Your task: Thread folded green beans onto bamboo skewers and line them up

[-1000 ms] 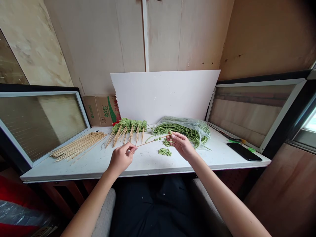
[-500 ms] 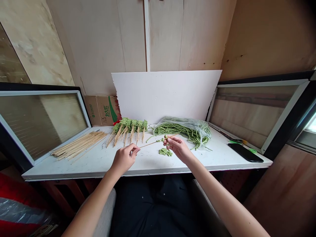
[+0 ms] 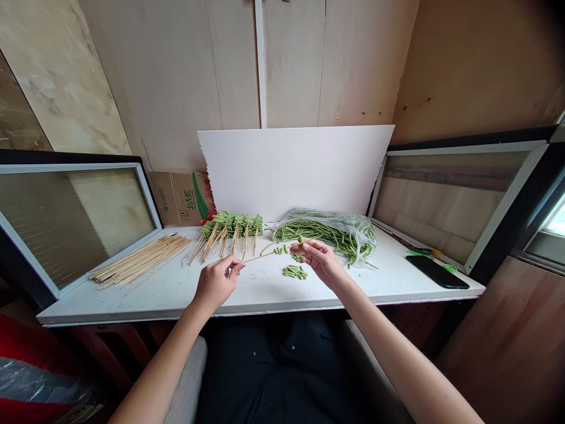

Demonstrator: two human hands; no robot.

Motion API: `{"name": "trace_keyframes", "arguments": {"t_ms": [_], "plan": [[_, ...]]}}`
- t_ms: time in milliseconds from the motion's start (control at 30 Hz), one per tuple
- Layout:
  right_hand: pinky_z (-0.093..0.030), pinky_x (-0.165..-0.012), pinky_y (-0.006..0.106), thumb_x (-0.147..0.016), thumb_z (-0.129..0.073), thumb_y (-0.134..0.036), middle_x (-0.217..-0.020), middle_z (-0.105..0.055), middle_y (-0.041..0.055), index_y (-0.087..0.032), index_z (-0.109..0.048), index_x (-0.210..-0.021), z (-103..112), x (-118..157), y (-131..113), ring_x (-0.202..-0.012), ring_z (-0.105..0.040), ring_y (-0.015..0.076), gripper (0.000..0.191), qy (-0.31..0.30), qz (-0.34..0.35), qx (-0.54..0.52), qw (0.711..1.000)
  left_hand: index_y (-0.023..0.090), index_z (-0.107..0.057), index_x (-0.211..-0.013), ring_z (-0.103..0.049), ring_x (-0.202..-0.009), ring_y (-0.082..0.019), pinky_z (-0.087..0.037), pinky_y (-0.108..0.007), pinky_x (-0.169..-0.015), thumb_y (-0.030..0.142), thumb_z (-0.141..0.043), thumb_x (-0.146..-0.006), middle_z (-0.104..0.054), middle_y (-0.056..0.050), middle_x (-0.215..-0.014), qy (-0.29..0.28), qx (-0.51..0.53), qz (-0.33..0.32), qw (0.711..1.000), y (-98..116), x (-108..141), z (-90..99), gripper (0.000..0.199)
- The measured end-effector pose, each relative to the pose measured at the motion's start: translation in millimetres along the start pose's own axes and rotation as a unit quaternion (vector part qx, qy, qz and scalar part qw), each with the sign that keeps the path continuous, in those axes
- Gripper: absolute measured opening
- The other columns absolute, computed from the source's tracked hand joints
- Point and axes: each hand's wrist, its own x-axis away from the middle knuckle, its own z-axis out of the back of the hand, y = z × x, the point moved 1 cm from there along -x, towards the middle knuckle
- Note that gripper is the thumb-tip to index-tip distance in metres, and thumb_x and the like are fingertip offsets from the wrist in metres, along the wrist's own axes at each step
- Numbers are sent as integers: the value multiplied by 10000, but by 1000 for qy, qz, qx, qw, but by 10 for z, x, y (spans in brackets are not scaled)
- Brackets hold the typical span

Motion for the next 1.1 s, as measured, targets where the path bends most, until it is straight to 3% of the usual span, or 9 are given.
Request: {"name": "trace_keyframes", "arguments": {"t_ms": [267, 733, 1100], "plan": [[-496, -601, 258, -774, -940, -391, -1107, -820, 76, -251, -791, -1040, 74, -18, -25, -1085, -766, 265, 336, 31, 12, -25, 999, 247, -734, -855, -614, -605, -157, -433, -265, -644, 362, -607, -1005, -750, -1, -724, 23, -8, -5, 1000, -26, -9, 30, 227], [-401, -483, 239, -738, -957, -430, -1143, -814, 100, -251, -780, -1065, 89, -9, -135, -997, -791, 272, 413, 60, 26, -6, 998, 241, -747, -846, -645, -613, -159, -463, -271, -648, 317, -620, -985, -791, -10, -770, 45, -22, -3, 999, -59, -23, 80, 203], [-377, -483, 227, -716, -971, -404, -1188, -800, 101, -233, -836, -1045, 100, -10, -142, -965, -774, 239, 394, 61, 17, 10, 998, 240, -749, -833, -636, -619, -163, -456, -275, -655, 291, -621, -970, -789, -9, -772, 48, -26, 2, 998, -72, -21, 84, 195]]}}
